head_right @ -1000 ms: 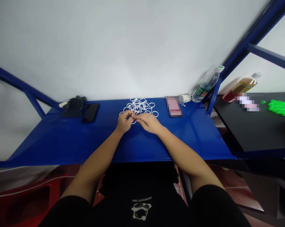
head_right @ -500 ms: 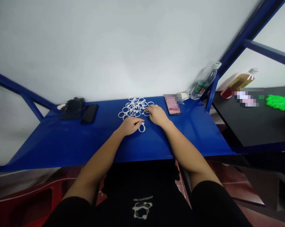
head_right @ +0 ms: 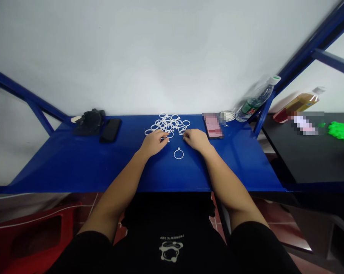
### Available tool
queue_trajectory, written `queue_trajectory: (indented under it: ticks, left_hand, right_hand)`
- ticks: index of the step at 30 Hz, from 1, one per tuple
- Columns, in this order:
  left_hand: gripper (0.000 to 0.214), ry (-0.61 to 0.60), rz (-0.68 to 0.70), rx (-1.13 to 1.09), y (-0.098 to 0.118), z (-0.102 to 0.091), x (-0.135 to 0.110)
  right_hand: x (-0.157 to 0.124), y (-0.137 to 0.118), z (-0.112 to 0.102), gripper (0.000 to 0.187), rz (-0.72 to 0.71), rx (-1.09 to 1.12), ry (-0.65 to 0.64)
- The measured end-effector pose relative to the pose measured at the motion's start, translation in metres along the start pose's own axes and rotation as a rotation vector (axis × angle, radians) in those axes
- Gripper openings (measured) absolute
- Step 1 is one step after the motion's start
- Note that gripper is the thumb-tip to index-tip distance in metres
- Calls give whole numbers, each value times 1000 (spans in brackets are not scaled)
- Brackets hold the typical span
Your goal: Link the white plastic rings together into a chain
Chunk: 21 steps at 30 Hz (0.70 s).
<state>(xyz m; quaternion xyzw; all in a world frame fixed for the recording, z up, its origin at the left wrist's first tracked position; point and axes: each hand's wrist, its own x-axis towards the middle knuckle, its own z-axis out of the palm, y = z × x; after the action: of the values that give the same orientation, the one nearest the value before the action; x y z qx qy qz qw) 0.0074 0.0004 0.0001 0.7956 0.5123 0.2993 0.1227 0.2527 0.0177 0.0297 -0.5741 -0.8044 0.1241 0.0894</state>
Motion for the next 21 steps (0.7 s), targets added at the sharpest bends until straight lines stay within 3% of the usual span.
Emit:
queue_trajectory:
  ticks: [4, 7, 11, 17, 21]
  left_hand:
    - [26, -67, -26, 60, -4, -1, -1]
    - [27, -125, 40, 83, -5, -2, -1]
    - [24, -114, 111, 105, -3, -2, -1]
    - [23, -196, 109, 89, -3, 0, -1]
    - [20, -141, 125, 77, -2, 1, 0]
  right_hand:
    - [-1, -4, 2, 18, 51, 182, 164]
    - [0, -5, 7, 21, 62, 337, 240]
    - [2, -6, 12, 27, -3, 448, 311]
    - [2, -5, 15, 30, -110, 454, 398]
    - [3, -5, 17, 31, -157, 409, 415]
